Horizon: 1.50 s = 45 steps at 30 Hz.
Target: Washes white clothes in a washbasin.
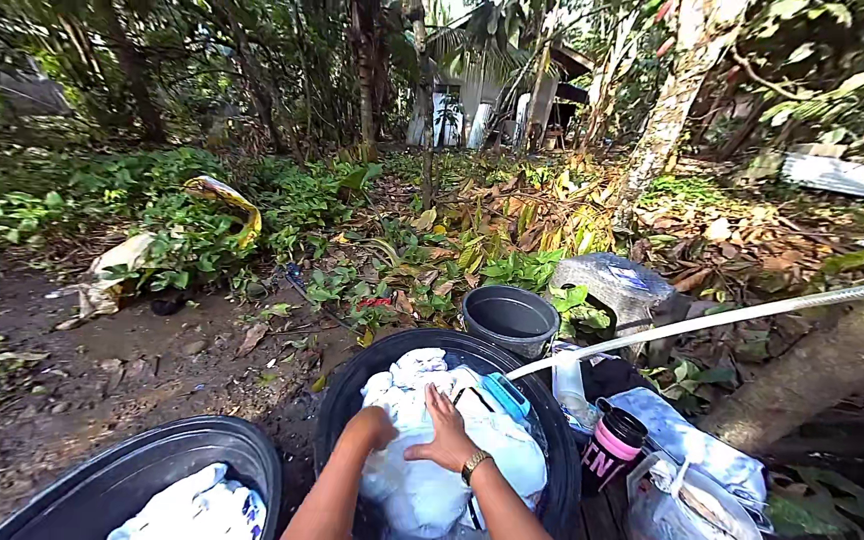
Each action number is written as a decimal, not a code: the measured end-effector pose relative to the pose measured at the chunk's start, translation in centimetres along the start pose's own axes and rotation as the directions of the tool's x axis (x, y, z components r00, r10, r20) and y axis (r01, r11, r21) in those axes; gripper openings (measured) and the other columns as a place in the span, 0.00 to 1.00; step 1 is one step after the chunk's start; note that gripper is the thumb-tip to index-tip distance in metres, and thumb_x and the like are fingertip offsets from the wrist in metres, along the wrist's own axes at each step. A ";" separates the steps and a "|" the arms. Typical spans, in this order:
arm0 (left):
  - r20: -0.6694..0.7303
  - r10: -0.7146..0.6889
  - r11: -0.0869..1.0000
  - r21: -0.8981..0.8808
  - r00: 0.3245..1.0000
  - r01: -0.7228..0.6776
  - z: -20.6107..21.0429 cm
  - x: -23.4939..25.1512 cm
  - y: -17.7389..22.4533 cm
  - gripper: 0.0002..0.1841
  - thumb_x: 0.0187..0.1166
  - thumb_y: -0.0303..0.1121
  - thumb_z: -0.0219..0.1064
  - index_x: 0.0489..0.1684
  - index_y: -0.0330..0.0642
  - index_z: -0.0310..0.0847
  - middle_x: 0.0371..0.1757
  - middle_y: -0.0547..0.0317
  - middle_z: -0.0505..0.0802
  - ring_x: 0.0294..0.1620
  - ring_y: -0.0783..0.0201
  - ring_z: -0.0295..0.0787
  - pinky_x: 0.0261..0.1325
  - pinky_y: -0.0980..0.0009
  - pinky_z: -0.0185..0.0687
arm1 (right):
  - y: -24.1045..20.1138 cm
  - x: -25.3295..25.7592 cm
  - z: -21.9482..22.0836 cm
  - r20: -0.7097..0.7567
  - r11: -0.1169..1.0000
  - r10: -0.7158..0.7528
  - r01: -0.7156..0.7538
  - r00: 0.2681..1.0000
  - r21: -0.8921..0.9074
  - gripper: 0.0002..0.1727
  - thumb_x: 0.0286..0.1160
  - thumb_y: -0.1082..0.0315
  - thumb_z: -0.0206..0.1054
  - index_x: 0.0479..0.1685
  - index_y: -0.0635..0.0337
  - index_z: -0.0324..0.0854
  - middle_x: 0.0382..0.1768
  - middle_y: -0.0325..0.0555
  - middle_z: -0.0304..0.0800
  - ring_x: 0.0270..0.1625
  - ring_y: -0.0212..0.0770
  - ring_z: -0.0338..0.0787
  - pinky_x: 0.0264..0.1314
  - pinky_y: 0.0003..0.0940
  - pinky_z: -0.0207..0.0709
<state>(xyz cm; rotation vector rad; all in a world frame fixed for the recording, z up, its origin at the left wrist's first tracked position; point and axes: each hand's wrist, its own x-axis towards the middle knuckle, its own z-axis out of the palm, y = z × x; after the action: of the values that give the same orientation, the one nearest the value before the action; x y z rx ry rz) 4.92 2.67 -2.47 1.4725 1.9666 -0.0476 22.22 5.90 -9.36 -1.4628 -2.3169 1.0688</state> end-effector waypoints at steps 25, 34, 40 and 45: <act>0.082 -0.028 0.825 -0.561 0.996 0.069 1.4 -2.4 1.0 0.41 0.94 0.60 0.37 0.79 0.25 0.70 0.78 0.22 0.77 0.80 0.30 0.72 0.77 0.30 0.65 | -5.8 -5.1 -6.0 -0.202 0.388 0.234 0.099 0.951 0.916 0.35 0.53 0.94 0.55 0.70 0.70 0.70 0.55 0.54 0.84 0.52 0.39 0.86 0.51 0.36 0.82; 0.206 0.087 -0.319 -0.921 0.975 0.223 6.5 1.9 1.6 0.25 0.94 0.52 0.39 0.45 0.45 0.77 0.29 0.53 0.88 0.29 0.58 0.86 0.31 0.58 0.83 | -8.0 -9.0 -5.9 -0.169 0.215 -0.242 0.223 0.955 0.951 0.33 0.47 0.80 0.62 0.65 0.66 0.75 0.49 0.44 0.92 0.49 0.34 0.93 0.53 0.36 0.89; 0.158 0.031 -0.270 -0.949 0.987 0.161 4.4 0.1 0.2 0.25 0.92 0.51 0.39 0.45 0.44 0.79 0.32 0.51 0.90 0.30 0.57 0.89 0.31 0.60 0.85 | -2.1 -4.8 -7.4 -0.278 -0.219 0.084 0.290 0.957 0.932 0.17 0.81 0.64 0.44 0.44 0.56 0.80 0.38 0.46 0.93 0.43 0.42 0.94 0.46 0.44 0.90; 0.025 0.064 -0.477 -0.877 0.998 0.053 1.4 -1.5 5.5 0.22 0.92 0.48 0.42 0.48 0.42 0.77 0.36 0.50 0.89 0.36 0.55 0.89 0.39 0.54 0.86 | 1.9 -1.1 -2.8 -0.017 -0.005 0.426 0.021 0.904 1.000 0.37 0.91 0.34 0.34 0.80 0.52 0.69 0.69 0.53 0.84 0.68 0.50 0.85 0.63 0.56 0.80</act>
<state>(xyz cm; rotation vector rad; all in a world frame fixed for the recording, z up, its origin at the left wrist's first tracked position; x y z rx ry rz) 10.57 2.87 -0.83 0.0072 0.8659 1.3932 25.53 6.77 -8.40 -1.0817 -0.4824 1.7693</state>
